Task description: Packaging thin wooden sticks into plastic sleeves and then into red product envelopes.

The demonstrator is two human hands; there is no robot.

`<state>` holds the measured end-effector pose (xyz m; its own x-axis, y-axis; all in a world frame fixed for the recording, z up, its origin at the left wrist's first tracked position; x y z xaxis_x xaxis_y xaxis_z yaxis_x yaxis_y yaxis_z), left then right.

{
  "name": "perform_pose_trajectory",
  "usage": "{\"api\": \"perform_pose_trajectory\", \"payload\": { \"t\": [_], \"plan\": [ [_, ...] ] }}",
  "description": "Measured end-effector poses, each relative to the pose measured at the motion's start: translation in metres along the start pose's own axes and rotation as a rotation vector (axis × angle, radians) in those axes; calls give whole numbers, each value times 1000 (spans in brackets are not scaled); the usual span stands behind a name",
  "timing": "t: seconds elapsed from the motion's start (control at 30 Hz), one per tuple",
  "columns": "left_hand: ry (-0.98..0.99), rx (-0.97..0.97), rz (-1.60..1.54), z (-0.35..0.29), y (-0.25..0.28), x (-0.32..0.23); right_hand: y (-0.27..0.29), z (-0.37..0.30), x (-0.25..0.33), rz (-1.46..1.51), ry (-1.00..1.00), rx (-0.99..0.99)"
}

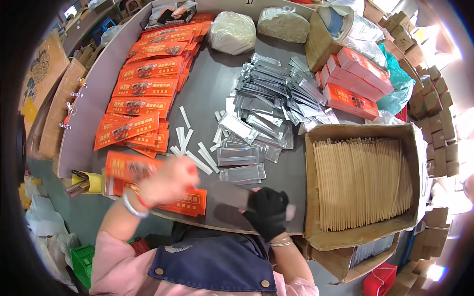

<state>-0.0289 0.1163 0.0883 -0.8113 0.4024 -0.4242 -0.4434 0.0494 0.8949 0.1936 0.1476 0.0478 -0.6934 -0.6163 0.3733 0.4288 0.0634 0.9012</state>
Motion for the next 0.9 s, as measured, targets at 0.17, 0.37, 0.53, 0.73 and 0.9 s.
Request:
{"api": "perform_pose_trajectory", "payload": {
  "t": [0.17, 0.37, 0.53, 0.73, 0.9],
  "plan": [
    [495, -457, 190, -56, 20, 53, 7, -5, -3, 1, -38, -1],
    [788, -433, -30, -86, -83, 12, 4, -4, 14, -70, 7, 69],
    [769, -443, -168, -93, -89, 20, -7, -6, 20, -157, 63, 276],
    [768, -411, -154, -91, -93, 18, -62, -2, 66, 63, 190, 191],
    [588, -334, -150, -68, -79, 36, -44, 13, 58, 113, 229, 36]
  ]
}}
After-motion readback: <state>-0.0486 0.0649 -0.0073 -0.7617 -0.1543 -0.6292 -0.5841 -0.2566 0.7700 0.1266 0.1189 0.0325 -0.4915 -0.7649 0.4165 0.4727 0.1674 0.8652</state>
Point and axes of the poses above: each hand's wrist, its own z-axis towards the middle knuckle, its own y-axis out of the back of the hand, x = y × z, the point moved 8 cm from there along z, towards the middle knuckle, and after that the axes turned 6 degrees about -x, right-handed, at the moved point
